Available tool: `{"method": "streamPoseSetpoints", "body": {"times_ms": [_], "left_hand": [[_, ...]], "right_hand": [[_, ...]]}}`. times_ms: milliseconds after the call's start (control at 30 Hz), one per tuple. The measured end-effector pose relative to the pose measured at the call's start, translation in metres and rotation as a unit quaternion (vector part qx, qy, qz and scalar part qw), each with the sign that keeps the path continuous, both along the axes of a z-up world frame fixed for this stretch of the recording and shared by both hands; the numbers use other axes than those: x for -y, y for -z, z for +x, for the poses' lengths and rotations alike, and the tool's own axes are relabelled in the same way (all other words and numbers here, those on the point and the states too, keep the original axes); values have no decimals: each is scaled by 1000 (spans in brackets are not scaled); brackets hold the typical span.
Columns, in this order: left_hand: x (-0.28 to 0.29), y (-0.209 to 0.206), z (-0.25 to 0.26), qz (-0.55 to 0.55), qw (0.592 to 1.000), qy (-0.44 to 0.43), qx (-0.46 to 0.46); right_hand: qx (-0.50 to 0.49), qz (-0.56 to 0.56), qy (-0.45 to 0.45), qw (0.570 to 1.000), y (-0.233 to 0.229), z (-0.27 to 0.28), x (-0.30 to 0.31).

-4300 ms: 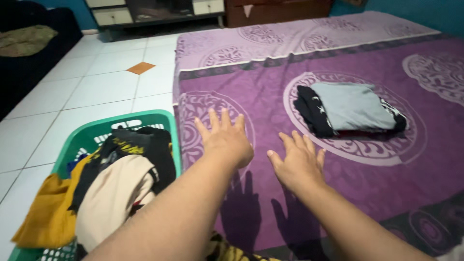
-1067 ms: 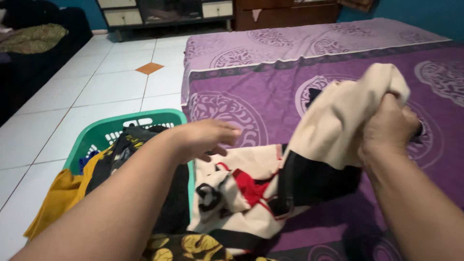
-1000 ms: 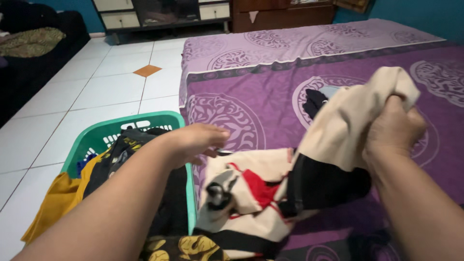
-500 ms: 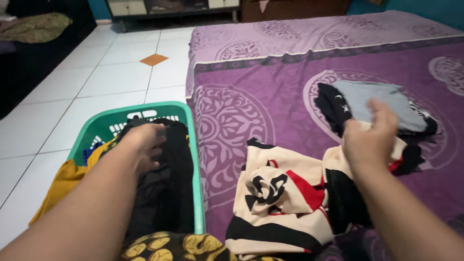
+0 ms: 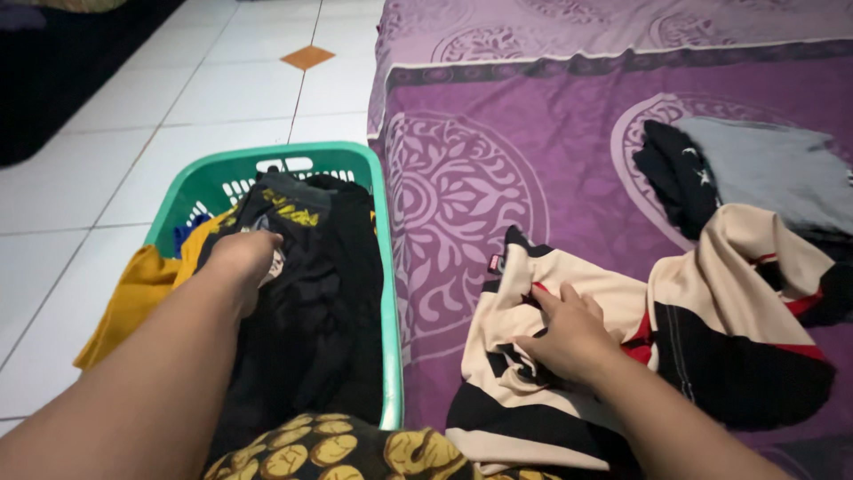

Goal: The person folds a black t-shirt and a gray hoodie on a bed, smoothing and aligning each piece before stacking them. They then reach into a green laundry basket and pull out additional garments to continue folding.

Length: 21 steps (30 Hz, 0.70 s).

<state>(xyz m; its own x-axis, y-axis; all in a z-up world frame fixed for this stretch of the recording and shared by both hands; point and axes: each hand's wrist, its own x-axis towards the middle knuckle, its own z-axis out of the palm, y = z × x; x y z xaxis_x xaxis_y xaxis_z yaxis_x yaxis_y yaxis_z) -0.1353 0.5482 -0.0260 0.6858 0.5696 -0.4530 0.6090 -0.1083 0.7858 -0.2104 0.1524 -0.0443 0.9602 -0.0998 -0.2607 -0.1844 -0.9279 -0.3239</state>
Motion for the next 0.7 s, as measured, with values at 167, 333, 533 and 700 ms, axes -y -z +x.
{"method": "streamPoseSetpoints", "body": {"times_ms": [167,333,533,700], "left_hand": [[3,14,-3,33,999,-12,-22],[13,10,-13,209,971,-5,-120],[15,-3,-23,304,899,160,-273],[20,-6,-36,378,863,193,-274]], "right_hand": [[20,-19,44,999,-7,-7,-5],[32,-15,58,998,-9,-9,-9],[35,-4,61,997,-11,-9,-10],[37,11,60,997,-7,-8,-5]]}}
